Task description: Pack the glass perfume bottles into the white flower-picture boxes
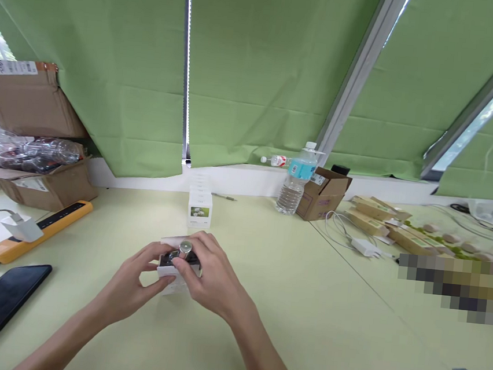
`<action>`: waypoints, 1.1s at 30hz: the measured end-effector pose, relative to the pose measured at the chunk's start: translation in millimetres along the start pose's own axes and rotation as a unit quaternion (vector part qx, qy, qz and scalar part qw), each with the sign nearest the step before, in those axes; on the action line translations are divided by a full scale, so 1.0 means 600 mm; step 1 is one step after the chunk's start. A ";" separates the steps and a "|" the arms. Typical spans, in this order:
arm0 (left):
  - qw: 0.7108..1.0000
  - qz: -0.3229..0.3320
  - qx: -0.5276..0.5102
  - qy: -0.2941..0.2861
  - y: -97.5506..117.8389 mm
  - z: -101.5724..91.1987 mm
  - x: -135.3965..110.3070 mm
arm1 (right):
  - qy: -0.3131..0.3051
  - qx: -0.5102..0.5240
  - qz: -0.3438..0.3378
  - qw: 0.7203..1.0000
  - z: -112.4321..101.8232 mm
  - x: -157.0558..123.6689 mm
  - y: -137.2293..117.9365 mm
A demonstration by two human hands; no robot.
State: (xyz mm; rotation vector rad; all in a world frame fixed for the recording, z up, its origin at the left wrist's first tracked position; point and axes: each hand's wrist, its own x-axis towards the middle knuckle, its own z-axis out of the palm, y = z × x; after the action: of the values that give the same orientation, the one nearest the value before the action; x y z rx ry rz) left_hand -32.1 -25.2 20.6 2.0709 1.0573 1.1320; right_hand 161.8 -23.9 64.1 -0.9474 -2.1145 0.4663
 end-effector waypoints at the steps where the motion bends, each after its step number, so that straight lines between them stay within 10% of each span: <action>1: 1.000 -0.001 0.000 -0.003 0.000 0.000 0.000 | 0.001 0.002 0.002 1.000 0.000 0.000 0.001; 33: 1.000 0.002 0.013 -0.009 -0.007 0.001 -0.002 | 0.001 -0.040 -0.006 0.999 0.004 -0.001 -0.019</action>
State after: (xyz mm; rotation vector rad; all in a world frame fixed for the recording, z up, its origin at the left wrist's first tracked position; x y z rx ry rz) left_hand -33.3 -24.1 16.7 2.1017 1.0644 1.1045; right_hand 155.0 -31.6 69.1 -0.9788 -2.1499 0.3784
